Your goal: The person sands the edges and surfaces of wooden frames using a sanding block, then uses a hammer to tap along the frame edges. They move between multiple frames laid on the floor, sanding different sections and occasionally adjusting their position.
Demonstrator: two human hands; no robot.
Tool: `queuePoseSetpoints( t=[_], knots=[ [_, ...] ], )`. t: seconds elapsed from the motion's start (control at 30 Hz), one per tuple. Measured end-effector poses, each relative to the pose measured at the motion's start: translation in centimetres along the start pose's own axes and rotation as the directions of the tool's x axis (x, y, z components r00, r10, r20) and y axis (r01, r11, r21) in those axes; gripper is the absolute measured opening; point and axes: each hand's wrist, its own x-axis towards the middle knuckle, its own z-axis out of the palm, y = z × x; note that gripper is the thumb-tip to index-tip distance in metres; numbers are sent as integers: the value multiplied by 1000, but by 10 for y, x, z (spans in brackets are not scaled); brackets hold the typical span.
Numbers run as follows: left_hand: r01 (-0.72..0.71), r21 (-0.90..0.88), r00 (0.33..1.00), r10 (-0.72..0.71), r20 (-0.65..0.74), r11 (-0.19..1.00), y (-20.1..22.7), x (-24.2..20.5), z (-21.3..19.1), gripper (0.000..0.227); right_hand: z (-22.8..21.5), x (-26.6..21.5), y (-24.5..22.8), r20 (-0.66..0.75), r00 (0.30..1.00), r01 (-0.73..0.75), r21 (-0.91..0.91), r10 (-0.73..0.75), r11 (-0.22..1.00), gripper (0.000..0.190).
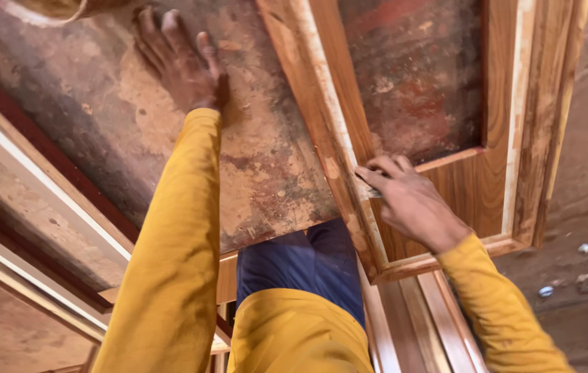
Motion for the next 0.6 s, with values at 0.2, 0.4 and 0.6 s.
queuePoseSetpoints(
  t=[0.2,0.4,0.6],
  knots=[
    [0,-24,999,-1,-47,1000,7,-1,-13,42,43,-31,24,-198,950,-49,673,243,738,41],
    [-7,-39,999,5,-52,999,19,-4,-31,45,63,-11,10,-226,875,-156,705,428,691,39],
    [-11,-26,999,10,-46,1000,23,-3,-36,46,50,23,-17,-310,855,-184,566,415,803,44]
  ],
)
